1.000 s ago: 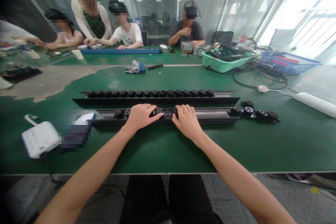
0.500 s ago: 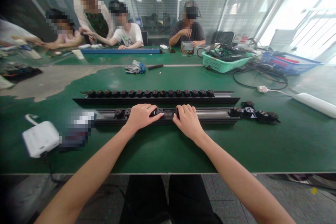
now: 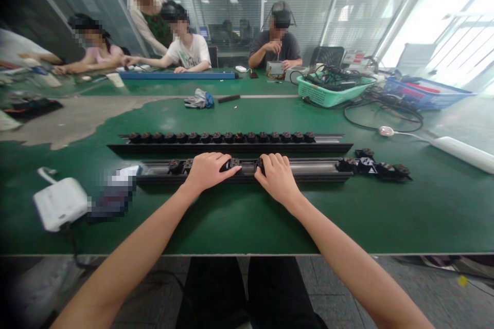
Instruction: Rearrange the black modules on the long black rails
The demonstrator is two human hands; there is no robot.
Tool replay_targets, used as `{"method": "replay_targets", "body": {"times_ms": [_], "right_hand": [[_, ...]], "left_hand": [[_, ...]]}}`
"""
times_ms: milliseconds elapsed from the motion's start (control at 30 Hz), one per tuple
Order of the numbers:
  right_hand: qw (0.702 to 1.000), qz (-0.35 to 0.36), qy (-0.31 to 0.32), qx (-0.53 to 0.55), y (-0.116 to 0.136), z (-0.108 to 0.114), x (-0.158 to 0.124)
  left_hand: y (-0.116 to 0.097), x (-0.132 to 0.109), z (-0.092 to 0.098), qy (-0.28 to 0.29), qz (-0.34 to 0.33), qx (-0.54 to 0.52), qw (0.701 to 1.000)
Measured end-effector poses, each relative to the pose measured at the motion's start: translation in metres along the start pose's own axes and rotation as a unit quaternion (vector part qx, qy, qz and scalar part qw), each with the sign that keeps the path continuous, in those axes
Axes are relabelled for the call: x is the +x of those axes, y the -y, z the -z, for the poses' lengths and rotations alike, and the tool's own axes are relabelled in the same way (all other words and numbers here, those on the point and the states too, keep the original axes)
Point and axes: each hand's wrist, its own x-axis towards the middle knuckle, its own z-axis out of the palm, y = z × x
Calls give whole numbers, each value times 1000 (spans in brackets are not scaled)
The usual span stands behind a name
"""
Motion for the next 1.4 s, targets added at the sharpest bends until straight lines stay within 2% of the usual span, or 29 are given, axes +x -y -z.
{"method": "replay_targets", "body": {"times_ms": [1400], "right_hand": [[1000, -13, 5, 22, -4, 0, 0]], "left_hand": [[0, 1, 1, -1, 0, -9, 1000]]}}
